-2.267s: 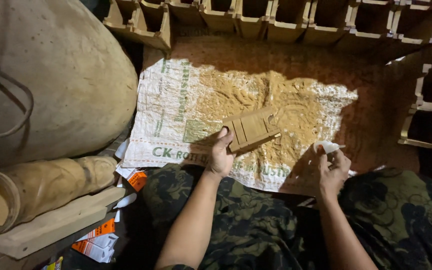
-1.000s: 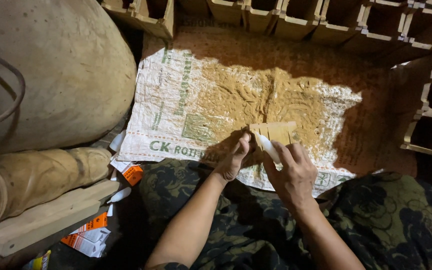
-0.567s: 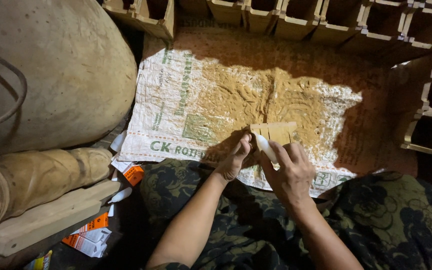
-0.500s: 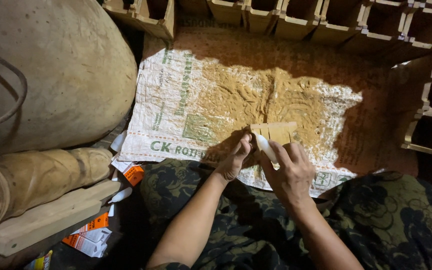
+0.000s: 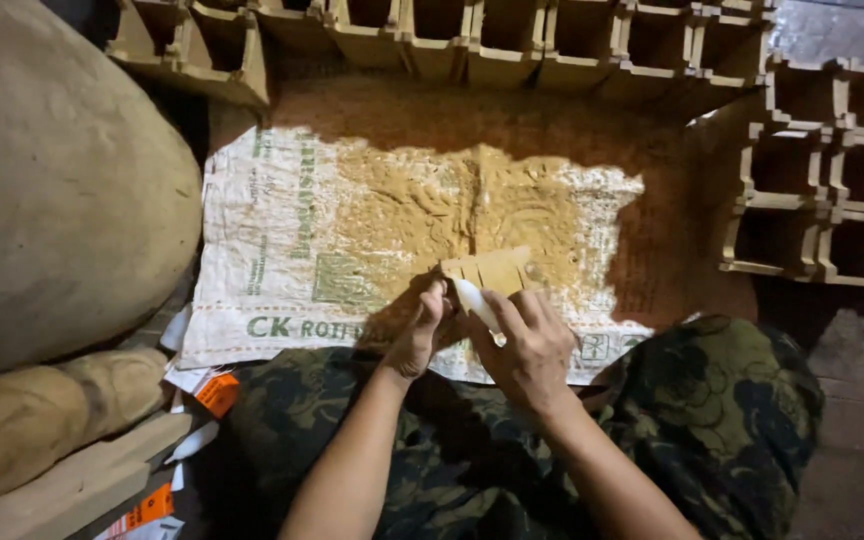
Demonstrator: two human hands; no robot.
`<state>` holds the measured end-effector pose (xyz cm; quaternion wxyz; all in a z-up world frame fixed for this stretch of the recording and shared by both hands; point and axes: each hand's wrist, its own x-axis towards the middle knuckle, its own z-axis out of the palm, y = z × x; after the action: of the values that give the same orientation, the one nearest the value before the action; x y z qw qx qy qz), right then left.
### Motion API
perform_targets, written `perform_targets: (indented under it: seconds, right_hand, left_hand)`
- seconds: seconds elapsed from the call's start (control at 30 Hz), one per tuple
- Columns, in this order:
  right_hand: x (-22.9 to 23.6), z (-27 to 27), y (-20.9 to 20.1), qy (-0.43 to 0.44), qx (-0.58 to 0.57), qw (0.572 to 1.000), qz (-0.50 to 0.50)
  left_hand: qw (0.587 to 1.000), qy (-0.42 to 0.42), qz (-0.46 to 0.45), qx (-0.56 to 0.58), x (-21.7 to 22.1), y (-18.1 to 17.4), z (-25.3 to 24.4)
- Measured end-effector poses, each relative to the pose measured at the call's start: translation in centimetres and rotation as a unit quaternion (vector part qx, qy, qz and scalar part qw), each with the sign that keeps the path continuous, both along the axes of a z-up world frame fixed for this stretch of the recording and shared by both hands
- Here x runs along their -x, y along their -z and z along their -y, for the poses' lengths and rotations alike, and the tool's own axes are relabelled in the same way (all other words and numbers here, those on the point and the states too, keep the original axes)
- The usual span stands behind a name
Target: The person applies glue to the edges of small wooden components and joins them together to form a larger wooden structure.
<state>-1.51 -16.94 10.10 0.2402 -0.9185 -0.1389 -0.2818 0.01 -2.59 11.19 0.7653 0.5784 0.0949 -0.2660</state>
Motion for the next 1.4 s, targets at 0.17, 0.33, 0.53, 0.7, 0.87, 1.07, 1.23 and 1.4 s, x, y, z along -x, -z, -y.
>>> perform_targets:
  seconds: [0.17,0.33,0.53,0.7,0.87,1.07,1.23,1.4]
  right_hand:
    - [0.2,0.2,-0.1,-0.027,-0.016,0.999,-0.006]
    - [-0.2,-0.2,-1.1,-0.028,-0.013,0.999,0.013]
    - [-0.4,-0.6,-1.4,-0.031,0.004,0.999,0.012]
    - [-0.3,-0.5,0.0,-0.032,0.015,0.999,0.014]
    - [-0.1,-0.5,1.1,-0.028,0.017,0.999,0.013]
    - [0.0,-0.4,1.2,-0.038,0.019,0.999,0.005]
    - [0.0,-0.7,1.0,-0.026,0.023,0.999,0.011]
    - [0.1,0.8,4.2,-0.024,0.028,0.999,0.01]
  left_hand:
    - [0.991,0.021,0.026,-0.13,0.8,9.6,-0.5]
    - [0.974,0.054,-0.034,-0.219,0.8,11.3,-1.4]
    - [0.988,0.035,0.04,-0.147,1.8,15.3,-1.8]
    - [0.995,0.011,0.086,-0.051,1.1,10.9,-1.3]
    - [0.95,-0.081,-0.044,0.299,1.5,20.4,-1.8]
    - [0.991,0.025,0.126,-0.04,0.8,9.8,-1.1]
    - [0.995,0.024,0.089,-0.043,0.7,8.2,-0.8]
    - [0.988,0.042,0.12,-0.085,2.2,20.2,-2.1]
